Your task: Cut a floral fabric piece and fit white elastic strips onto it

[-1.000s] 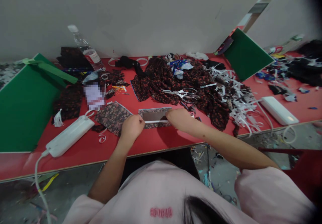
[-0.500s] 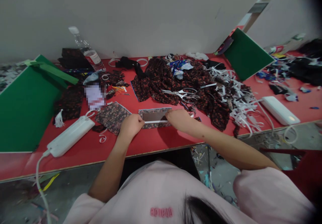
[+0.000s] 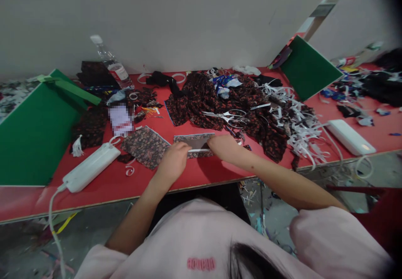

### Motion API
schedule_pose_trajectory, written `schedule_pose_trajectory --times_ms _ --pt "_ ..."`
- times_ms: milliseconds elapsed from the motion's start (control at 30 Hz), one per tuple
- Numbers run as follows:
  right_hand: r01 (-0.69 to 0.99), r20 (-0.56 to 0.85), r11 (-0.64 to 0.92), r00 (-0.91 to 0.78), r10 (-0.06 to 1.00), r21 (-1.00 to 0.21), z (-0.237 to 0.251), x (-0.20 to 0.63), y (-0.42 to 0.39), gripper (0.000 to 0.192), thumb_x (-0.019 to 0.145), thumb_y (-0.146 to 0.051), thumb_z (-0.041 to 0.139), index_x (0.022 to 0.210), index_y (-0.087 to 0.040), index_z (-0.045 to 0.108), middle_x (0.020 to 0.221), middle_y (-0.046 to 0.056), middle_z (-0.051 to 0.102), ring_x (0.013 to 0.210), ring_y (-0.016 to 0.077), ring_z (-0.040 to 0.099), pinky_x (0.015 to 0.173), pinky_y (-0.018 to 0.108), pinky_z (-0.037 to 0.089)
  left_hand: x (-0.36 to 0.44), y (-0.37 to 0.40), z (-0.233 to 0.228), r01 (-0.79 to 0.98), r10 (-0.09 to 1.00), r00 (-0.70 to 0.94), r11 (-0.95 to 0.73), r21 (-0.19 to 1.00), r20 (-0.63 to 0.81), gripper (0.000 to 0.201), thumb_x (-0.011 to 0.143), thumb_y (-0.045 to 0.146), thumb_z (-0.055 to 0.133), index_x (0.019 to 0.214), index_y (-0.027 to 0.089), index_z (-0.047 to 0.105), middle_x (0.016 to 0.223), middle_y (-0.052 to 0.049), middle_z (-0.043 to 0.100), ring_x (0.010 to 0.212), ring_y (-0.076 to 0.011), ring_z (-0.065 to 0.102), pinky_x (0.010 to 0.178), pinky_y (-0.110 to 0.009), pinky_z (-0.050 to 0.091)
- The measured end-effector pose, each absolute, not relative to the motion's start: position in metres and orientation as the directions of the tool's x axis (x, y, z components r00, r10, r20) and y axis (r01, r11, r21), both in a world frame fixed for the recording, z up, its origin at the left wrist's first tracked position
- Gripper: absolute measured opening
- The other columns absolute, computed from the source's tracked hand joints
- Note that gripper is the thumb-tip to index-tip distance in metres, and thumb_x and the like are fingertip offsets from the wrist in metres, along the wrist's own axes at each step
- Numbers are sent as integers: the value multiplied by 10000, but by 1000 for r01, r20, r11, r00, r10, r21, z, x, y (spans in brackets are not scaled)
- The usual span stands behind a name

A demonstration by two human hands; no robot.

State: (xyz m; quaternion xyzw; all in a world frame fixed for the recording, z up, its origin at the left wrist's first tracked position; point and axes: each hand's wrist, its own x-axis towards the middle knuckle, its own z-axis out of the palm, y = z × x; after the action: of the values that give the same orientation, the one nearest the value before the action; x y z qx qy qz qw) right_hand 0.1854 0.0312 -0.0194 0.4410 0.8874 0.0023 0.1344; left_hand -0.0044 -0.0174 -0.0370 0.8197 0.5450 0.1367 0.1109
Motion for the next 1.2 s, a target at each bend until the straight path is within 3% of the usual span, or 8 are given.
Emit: schedule_pose_trajectory --times_ms 133,300,400,467,667,867,1033,1200 --pt "805 -228 584 -551 802 107 -19 188 31 268 825 -40 379 929 -86 621 869 184 679 817 277 669 662 347 515 20 -18 -52 813 858 511 -505 291 63 339 833 81 386 1079 157 606 1082 -81 593 985 -192 501 881 -308 416" --pt "841 -241 537 -509 826 65 -22 199 32 226 853 -128 401 910 -109 618 888 167 671 802 282 665 646 346 511 32 -13 -45 846 857 516 -508 164 -9 266 859 157 380 884 137 644 917 -98 588 895 -214 505 809 -329 433" --pt "864 -243 502 -480 843 33 -25 206 31 222 871 -183 406 977 -110 588 927 163 652 771 258 663 635 316 503 40 -6 -39 871 881 473 -468 148 1 256 864 213 395 823 136 636 931 -114 587 919 -223 523 839 -336 418" --pt "875 -244 485 -469 849 5 -25 212 32 225 863 -206 442 1039 -116 551 963 154 637 773 231 657 650 288 495 46 1 -38 895 904 428 -421 147 -20 239 856 263 424 884 139 627 979 -123 593 948 -238 537 845 -343 417" --pt "907 -229 419 -419 879 -47 -14 230 35 290 832 -299 528 1060 -122 512 1106 170 577 939 225 605 762 267 458 59 28 -37 921 892 388 -369 124 -232 319 817 350 458 1003 138 606 1067 -156 620 1008 -269 564 856 -340 417" --pt "935 -231 350 -353 907 -54 -12 239 31 260 842 -322 498 1029 -147 544 935 128 664 840 235 634 686 272 444 69 54 -32 943 833 328 -319 97 -446 400 769 465 445 925 169 664 980 -140 680 868 -253 631 695 -290 460" --pt "931 -199 355 -365 909 -85 -18 244 26 256 848 -332 494 1037 -167 543 968 115 668 871 226 628 694 266 432 80 58 -26 961 827 267 -268 71 -495 479 743 545 427 1012 218 650 1072 -126 662 922 -270 617 716 -298 454" --pt "933 -161 343 -357 920 -107 -24 247 20 248 860 -330 490 1035 -164 544 942 122 671 874 229 626 703 272 434 90 60 -19 961 804 270 -263 91 -530 522 704 619 432 987 244 660 995 -105 688 833 -255 630 698 -302 454"
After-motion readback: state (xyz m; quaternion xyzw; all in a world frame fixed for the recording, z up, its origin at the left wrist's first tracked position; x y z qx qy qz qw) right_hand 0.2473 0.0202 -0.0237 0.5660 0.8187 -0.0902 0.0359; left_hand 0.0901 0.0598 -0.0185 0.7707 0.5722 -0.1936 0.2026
